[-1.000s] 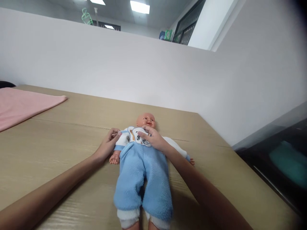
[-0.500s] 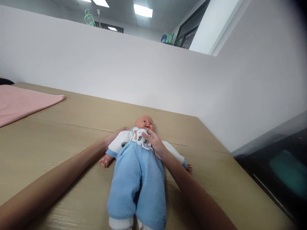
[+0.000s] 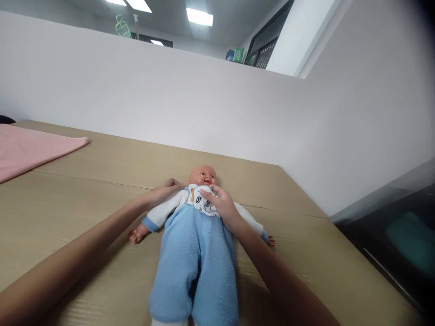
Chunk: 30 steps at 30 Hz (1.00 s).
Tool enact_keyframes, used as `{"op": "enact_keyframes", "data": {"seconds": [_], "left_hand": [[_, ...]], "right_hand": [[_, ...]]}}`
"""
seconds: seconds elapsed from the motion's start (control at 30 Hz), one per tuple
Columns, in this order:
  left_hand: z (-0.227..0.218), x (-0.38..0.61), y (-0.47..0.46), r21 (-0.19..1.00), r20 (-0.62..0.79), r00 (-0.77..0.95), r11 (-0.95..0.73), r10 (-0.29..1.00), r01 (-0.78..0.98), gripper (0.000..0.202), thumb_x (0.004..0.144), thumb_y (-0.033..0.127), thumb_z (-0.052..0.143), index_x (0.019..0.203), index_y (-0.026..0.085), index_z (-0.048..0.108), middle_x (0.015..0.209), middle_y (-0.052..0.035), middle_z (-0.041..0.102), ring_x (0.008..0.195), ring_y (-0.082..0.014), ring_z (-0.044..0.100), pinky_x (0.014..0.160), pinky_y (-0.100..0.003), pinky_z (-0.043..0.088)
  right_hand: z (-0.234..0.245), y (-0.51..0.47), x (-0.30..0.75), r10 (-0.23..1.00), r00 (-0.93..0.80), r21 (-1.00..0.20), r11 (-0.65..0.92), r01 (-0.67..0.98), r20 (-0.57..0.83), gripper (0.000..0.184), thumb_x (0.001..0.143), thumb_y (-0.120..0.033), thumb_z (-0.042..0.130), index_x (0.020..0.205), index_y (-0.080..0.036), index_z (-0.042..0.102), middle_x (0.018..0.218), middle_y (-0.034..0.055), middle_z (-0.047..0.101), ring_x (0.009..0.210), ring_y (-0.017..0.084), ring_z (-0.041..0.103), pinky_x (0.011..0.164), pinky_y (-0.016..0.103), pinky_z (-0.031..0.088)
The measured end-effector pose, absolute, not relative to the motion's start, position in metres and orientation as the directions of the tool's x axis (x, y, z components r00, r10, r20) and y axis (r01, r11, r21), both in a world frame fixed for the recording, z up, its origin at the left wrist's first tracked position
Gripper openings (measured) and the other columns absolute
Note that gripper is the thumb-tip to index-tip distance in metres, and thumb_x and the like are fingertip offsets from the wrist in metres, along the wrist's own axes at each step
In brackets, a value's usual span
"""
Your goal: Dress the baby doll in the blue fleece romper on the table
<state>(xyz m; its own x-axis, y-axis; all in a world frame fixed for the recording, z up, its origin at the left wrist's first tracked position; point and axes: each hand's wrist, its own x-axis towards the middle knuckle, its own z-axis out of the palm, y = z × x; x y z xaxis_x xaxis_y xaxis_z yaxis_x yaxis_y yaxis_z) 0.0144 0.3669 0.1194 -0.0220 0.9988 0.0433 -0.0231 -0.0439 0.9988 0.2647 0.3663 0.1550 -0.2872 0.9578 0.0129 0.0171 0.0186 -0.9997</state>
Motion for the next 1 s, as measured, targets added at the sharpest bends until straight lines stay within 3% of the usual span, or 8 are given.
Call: {"op": "enact_keyframes", "data": {"seconds": [0.1, 0.2, 0.3, 0.43, 0.57, 0.7, 0.9, 1.0], "left_hand": [[0.131, -0.004, 0.368, 0.987, 0.002, 0.12, -0.021, 0.993, 0.158, 0.04, 0.081, 0.053, 0.098, 0.096, 0.022, 0.079, 0.087, -0.0035, 0.078, 0.081, -0.0257, 0.069, 0.071, -0.031, 0.051], [0.138, -0.014, 0.365, 0.935, -0.041, 0.239, -0.048, 0.97, 0.352, 0.048, 0.08, 0.061, 0.095, 0.106, 0.024, 0.078, 0.103, -0.0051, 0.08, 0.094, -0.0279, 0.071, 0.078, -0.031, 0.052], [0.138, -0.018, 0.366, 0.922, -0.108, 0.365, -0.044, 0.925, 0.386, 0.056, 0.087, 0.066, 0.086, 0.122, 0.024, 0.072, 0.127, -0.0076, 0.078, 0.12, -0.0309, 0.071, 0.099, -0.036, 0.055], [0.136, -0.021, 0.369, 0.907, -0.105, 0.456, -0.102, 0.884, 0.408, 0.058, 0.093, 0.068, 0.078, 0.134, 0.027, 0.067, 0.145, -0.009, 0.073, 0.142, -0.0339, 0.063, 0.12, -0.044, 0.049], [0.138, -0.021, 0.369, 0.875, -0.074, 0.465, -0.167, 0.882, 0.455, 0.06, 0.095, 0.07, 0.073, 0.138, 0.029, 0.065, 0.148, -0.0088, 0.072, 0.145, -0.034, 0.063, 0.124, -0.046, 0.047], [0.14, -0.022, 0.367, 0.819, -0.042, 0.4, -0.198, 0.915, 0.539, 0.059, 0.095, 0.072, 0.071, 0.133, 0.028, 0.067, 0.144, -0.0101, 0.076, 0.137, -0.0345, 0.069, 0.118, -0.047, 0.051], [0.148, -0.013, 0.36, 0.607, 0.285, 0.287, -0.404, 0.915, 0.685, 0.041, 0.105, 0.064, 0.06, 0.107, 0.024, 0.073, 0.116, -0.0115, 0.079, 0.118, -0.0362, 0.068, 0.103, -0.05, 0.054], [0.158, 0.011, 0.35, 0.532, 0.455, 0.267, -0.5, 0.85, 0.684, 0.036, 0.114, 0.053, 0.052, 0.106, 0.023, 0.07, 0.111, -0.0105, 0.076, 0.112, -0.0335, 0.067, 0.102, -0.05, 0.054]], "right_hand": [[0.159, 0.36, 0.268, 0.947, -0.243, -0.875, 0.294, 0.385, 0.211, 0.03, 0.091, -0.053, 0.082, 0.094, -0.023, 0.079, 0.093, 0.0054, 0.084, 0.086, 0.026, 0.075, 0.08, 0.037, 0.055], [0.16, 0.354, 0.269, 0.917, -0.23, -0.706, 0.397, 0.586, 0.325, 0.028, 0.1, -0.051, 0.073, 0.095, -0.024, 0.076, 0.091, 0.0053, 0.082, 0.083, 0.026, 0.071, 0.077, 0.036, 0.048], [0.162, 0.356, 0.275, 0.907, -0.254, -0.637, 0.417, 0.649, 0.335, 0.025, 0.102, -0.049, 0.071, 0.099, -0.024, 0.076, 0.096, 0.0062, 0.084, 0.086, 0.027, 0.073, 0.079, 0.036, 0.047], [0.159, 0.375, 0.296, 0.895, -0.279, -0.588, 0.44, 0.679, 0.348, 0.035, 0.103, -0.056, 0.069, 0.09, -0.025, 0.075, 0.085, 0.0051, 0.081, 0.078, 0.026, 0.07, 0.075, 0.036, 0.045], [0.151, 0.389, 0.308, 0.902, -0.329, -0.642, 0.431, 0.634, 0.281, 0.044, 0.104, -0.062, 0.061, 0.083, -0.025, 0.068, 0.081, 0.0041, 0.077, 0.075, 0.024, 0.067, 0.073, 0.035, 0.045], [0.151, 0.382, 0.314, 0.876, -0.365, -0.654, 0.478, 0.586, 0.313, 0.046, 0.11, -0.064, 0.053, 0.096, -0.024, 0.069, 0.09, 0.0045, 0.078, 0.083, 0.024, 0.069, 0.08, 0.037, 0.051], [0.144, 0.337, 0.378, 0.842, -0.38, -0.508, 0.536, 0.674, 0.384, 0.037, 0.107, -0.056, 0.063, 0.119, -0.023, 0.073, 0.118, 0.0133, 0.079, 0.114, 0.036, 0.072, 0.106, 0.054, 0.056], [0.13, 0.309, 0.421, 0.861, -0.348, -0.454, 0.495, 0.741, 0.37, 0.048, 0.098, -0.055, 0.076, 0.136, -0.026, 0.072, 0.136, 0.016, 0.079, 0.125, 0.044, 0.072, 0.112, 0.062, 0.056]]}}
